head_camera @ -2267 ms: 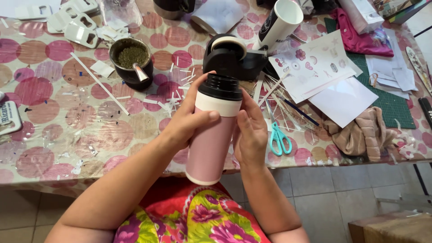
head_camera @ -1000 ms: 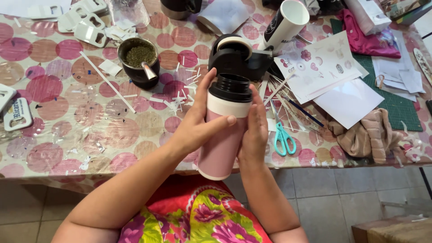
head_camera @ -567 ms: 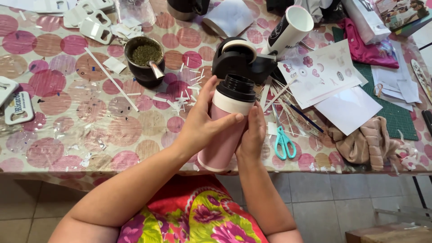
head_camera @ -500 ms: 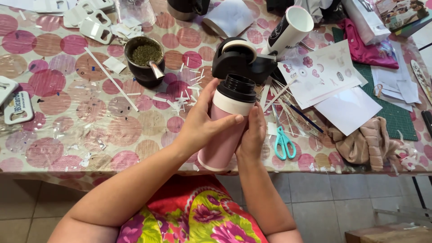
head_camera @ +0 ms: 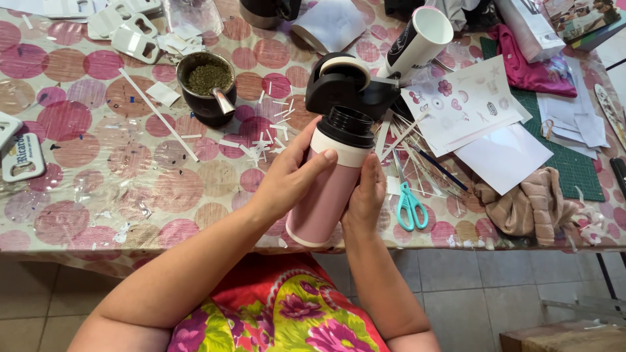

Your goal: Applying a white adhesive strip to the top of a pink thermos

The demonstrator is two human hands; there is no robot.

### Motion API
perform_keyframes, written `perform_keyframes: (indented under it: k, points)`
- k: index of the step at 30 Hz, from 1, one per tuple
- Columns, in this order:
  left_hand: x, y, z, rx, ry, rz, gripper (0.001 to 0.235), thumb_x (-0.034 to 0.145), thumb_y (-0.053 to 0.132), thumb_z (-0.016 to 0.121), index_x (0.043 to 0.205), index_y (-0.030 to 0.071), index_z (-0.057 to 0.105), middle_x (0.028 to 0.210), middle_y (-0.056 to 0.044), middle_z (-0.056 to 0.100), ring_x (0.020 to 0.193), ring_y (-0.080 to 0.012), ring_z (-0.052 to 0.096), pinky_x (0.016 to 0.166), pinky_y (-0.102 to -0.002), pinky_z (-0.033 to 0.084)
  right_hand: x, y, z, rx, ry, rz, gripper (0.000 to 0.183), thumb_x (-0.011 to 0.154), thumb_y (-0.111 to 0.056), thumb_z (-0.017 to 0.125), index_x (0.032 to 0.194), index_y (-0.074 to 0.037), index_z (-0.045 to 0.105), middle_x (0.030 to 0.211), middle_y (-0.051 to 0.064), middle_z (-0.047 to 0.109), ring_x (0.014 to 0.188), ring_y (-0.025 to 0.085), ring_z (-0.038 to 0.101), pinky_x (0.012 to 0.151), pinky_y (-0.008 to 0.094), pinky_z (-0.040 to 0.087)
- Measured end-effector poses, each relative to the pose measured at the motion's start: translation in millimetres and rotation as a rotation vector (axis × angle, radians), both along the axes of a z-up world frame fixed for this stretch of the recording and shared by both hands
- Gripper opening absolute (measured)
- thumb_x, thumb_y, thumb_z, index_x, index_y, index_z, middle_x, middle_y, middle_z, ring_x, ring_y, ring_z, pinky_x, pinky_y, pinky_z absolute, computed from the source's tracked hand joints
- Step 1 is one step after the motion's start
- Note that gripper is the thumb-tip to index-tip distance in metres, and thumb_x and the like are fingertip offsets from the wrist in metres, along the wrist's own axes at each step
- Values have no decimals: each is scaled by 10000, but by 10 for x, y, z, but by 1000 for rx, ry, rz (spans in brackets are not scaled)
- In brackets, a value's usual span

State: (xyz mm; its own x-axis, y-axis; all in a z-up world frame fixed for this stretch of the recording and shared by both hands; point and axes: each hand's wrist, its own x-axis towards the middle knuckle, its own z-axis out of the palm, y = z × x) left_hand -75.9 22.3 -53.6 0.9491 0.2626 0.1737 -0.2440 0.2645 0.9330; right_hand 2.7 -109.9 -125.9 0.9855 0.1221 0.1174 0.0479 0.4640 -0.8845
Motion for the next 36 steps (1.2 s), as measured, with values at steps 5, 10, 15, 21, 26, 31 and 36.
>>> perform_keyframes:
  k: [5, 10, 15, 21, 26, 31, 36]
  points:
    - [-20, -3, 108, -12, 9, 11, 729, 986, 301, 644, 1564, -25, 345, 1550, -276, 433, 1492, -359, 339, 1233, -509, 272, 109, -49, -199, -37, -17, 11, 504, 990, -533, 622, 1231, -92, 668, 1036, 91, 746, 892, 137, 735, 855, 333, 628]
    - [42, 22, -64, 46, 45, 22, 822, 894, 344, 744, 1568, 45, 379, 1510, -276, 487, 1471, -378, 391, 1213, -514, 307, -68, 6, 130, -72, -82, 52, 519, 955, -500, 698, 1260, -88, 617, 1070, 90, 704, 945, 167, 706, 901, 375, 617]
    - [130, 68, -235, 68, 62, 57, 815, 833, 318, 835, 1530, 112, 467, 1437, -211, 584, 1412, -302, 484, 1181, -482, 365, -6, 8, 104, -27, -120, 135, 521, 981, -455, 674, 1291, -51, 565, 1093, 130, 680, 950, 198, 712, 905, 412, 620]
    - [158, 51, -329, 39, 42, 99, 717, 843, 303, 812, 1471, 101, 533, 1308, -179, 650, 1268, -240, 555, 1112, -486, 429, -26, 50, 85, -40, -146, 126, 527, 973, -432, 701, 1292, -36, 563, 1090, 109, 664, 943, 160, 691, 908, 378, 615]
    - [166, 46, -408, 29, 25, 107, 715, 838, 288, 819, 1462, 85, 535, 1261, -163, 658, 1210, -223, 569, 1076, -488, 449, -38, 47, 47, -30, -141, 105, 514, 976, -409, 699, 1297, -30, 565, 1115, 126, 664, 957, 159, 694, 898, 357, 621]
    - [127, 45, -354, 33, 45, 110, 680, 828, 301, 818, 1422, 84, 570, 1203, -152, 659, 1157, -223, 571, 1031, -477, 468, -79, 39, 95, -55, -130, 97, 548, 971, -427, 699, 1315, -24, 557, 1119, 149, 656, 945, 170, 690, 889, 375, 625]
    - [151, 39, -373, -24, 49, 93, 649, 837, 311, 803, 1400, 80, 579, 1171, -130, 654, 1120, -213, 568, 1013, -469, 484, -33, 18, 85, -35, -123, 101, 541, 973, -409, 708, 1322, -25, 556, 1132, 154, 662, 953, 176, 701, 894, 381, 626]
